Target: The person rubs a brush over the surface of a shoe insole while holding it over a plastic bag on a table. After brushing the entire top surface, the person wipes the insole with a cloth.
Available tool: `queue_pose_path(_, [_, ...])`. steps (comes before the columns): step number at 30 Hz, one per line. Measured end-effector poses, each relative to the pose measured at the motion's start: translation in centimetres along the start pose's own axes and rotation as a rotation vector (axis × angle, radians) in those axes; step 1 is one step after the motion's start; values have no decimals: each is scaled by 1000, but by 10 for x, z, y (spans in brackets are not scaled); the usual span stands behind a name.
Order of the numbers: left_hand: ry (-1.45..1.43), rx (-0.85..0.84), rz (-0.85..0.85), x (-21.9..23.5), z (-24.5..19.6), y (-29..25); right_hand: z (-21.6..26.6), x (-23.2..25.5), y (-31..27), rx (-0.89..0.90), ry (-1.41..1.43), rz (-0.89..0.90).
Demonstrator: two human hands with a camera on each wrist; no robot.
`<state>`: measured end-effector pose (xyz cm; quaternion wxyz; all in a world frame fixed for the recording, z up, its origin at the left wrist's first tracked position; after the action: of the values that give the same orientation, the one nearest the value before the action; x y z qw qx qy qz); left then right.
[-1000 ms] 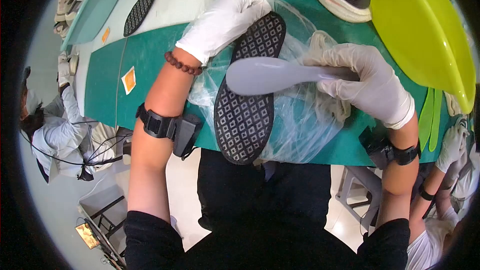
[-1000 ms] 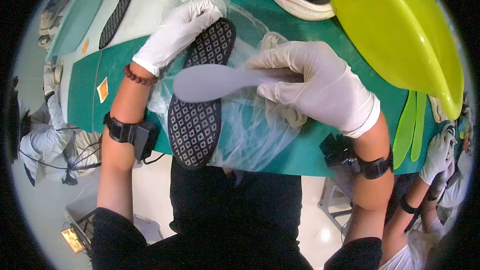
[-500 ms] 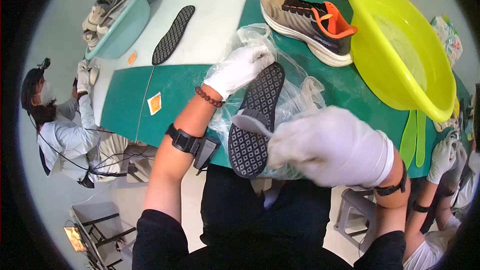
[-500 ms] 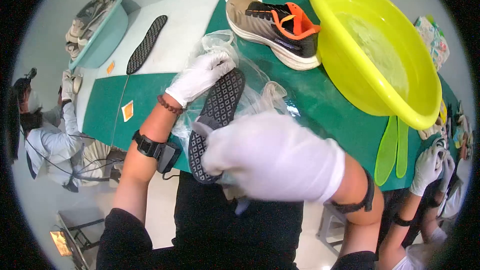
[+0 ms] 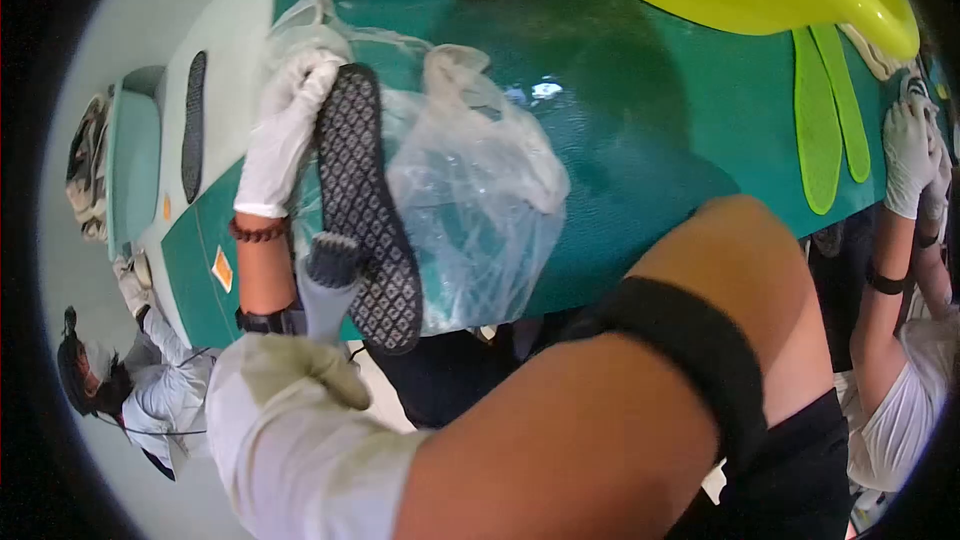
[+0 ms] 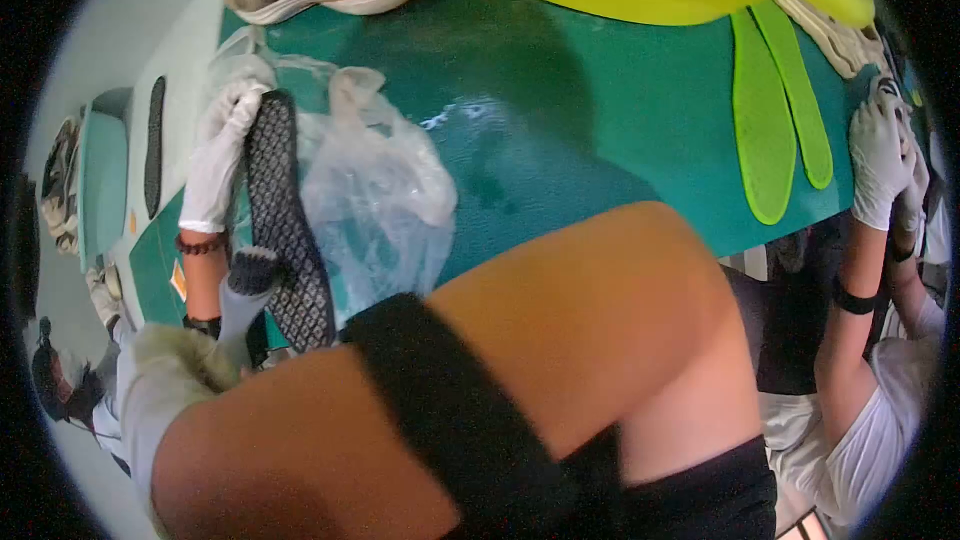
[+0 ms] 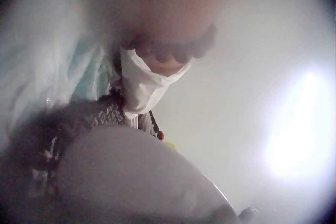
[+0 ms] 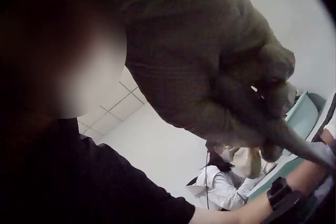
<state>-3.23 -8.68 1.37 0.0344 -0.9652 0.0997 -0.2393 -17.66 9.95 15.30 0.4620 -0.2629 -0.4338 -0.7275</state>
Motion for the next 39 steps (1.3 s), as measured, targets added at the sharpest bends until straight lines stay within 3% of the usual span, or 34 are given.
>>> queue_pose_path(1, [-54,85,-5,0,8,2,0,1,0,2,13,1])
queue_pose_path(3, [-62,101,-29,3,11,5,0,3,-2,7,36,-1])
queue_pose_path(9, [39,-76,12,-2,-10,0,6,6,4,35,103,3])
queue_pose_path(15, [-121,-3,51,-3,1,3,14,4,20,57,137,23])
queue_pose_path(17, [-29,-84,54,-2,-4,3,18,8,24,61,139,24])
queue_pose_path(18, [-169,-80,76,-3,-3,1,17,9,24,54,143,21])
queue_pose_path(21, [-64,41,34,-3,2,3,14,14,33,18,151,9])
queue_pose_path(25, [75,23,7,1,3,4,7,28,38,-64,161,-138])
queue_pose_path(27, [175,-72,41,3,-17,0,-1,34,35,-81,132,-218])
queue_pose_path(28, [160,14,38,10,-17,-4,-5,39,36,-73,93,-216])
queue_pose_path(30, [133,82,-101,37,-33,-32,-10,52,37,-24,-39,-116])
queue_pose_path(31, [100,15,-228,53,-46,-54,-14,68,30,22,12,-253])
queue_pose_path(34, [203,136,-413,86,-30,-126,-43,85,30,-105,-3,-205])
queue_pose_path(35, [94,108,-433,78,-39,-151,-56,86,30,-174,-16,-172])
queue_pose_path(36, [31,216,-405,70,-29,-175,-67,91,27,-191,-7,-232])
queue_pose_path(38, [84,238,-414,46,-38,-214,-97,80,30,-253,-26,-156])
queue_pose_path(39, [96,156,-407,29,-45,-229,-107,79,28,-259,-17,-178])
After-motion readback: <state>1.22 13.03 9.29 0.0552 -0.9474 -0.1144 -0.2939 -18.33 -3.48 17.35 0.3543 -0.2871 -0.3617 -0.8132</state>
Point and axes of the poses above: each hand's wrist, its own y-axis towards the middle knuckle, its own x-axis out of the back of the hand, z = x × y, the point moved 10 cm from there along y, towards the middle knuckle, and after that the axes turned 6 degrees about x, right-handed, at the moved point
